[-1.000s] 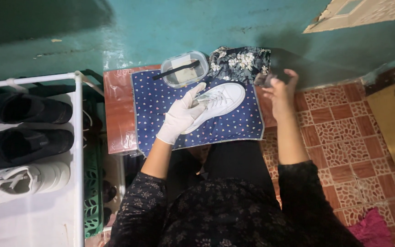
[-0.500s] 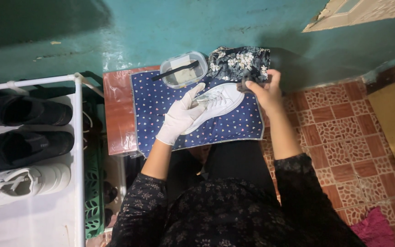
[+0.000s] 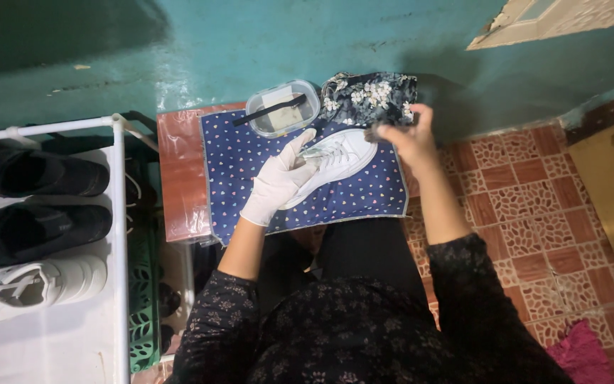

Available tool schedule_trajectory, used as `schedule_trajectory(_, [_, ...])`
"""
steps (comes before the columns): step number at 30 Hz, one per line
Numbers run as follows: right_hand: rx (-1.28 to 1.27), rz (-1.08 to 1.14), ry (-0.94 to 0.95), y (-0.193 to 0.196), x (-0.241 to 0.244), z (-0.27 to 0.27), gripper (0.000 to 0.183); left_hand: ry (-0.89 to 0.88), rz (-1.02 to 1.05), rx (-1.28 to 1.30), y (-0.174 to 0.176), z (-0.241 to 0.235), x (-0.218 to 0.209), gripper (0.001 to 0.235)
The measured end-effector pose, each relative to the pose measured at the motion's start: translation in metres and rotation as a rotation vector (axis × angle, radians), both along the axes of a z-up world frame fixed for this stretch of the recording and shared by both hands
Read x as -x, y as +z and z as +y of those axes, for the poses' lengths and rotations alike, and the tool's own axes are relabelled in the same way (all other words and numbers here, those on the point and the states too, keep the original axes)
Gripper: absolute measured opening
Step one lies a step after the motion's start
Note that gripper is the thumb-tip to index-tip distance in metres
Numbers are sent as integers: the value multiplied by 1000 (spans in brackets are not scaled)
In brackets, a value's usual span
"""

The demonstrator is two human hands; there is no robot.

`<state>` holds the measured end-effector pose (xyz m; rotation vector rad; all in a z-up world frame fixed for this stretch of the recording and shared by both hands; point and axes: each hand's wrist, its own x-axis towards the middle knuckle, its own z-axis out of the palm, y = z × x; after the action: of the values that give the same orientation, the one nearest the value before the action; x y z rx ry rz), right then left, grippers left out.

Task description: The person scrubs a white sneaker with a brush, dipping the brush into a container of liquid periodically. They clean the upper, sides, and sole of the shoe while holding it in their gloved hands.

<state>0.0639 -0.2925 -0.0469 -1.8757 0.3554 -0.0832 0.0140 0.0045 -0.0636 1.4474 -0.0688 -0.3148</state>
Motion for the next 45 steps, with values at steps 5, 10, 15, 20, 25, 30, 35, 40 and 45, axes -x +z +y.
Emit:
schedule_trajectory(5, [143,61,-20,14,1,17,83,9,16,-46,23,0,6,67])
schedule_trajectory(10, [137,23,31,10,10,7,86,11,4,-106,33,-3,5,65])
schedule_trajectory(15, [-45,-118,30,12,11,15,88,21,18,-109,34,-2,8,68])
schedule_trajectory(20, [175,-140,139,12,13,7,95,17,23,-93,20,-4,3,66])
schedule_trajectory(25, [61,-345,165,11,21,2,104,29,26,-80,40,-3,7,66])
schedule_trajectory(30, [516,-420,320,59,58,23,103,29,57,-74,38,-4,7,65])
schedule_trajectory(35, [560,-433,335,54,50,21,105,20,50,-109,30,-2,6,66])
schedule_trajectory(40, [337,-483,379,1,15,-2,117,-9,33,-48,36,0,7,68])
schedule_trajectory(45, [609,-543,538,2,6,-12,118,-6,33,-28,33,-1,6,69])
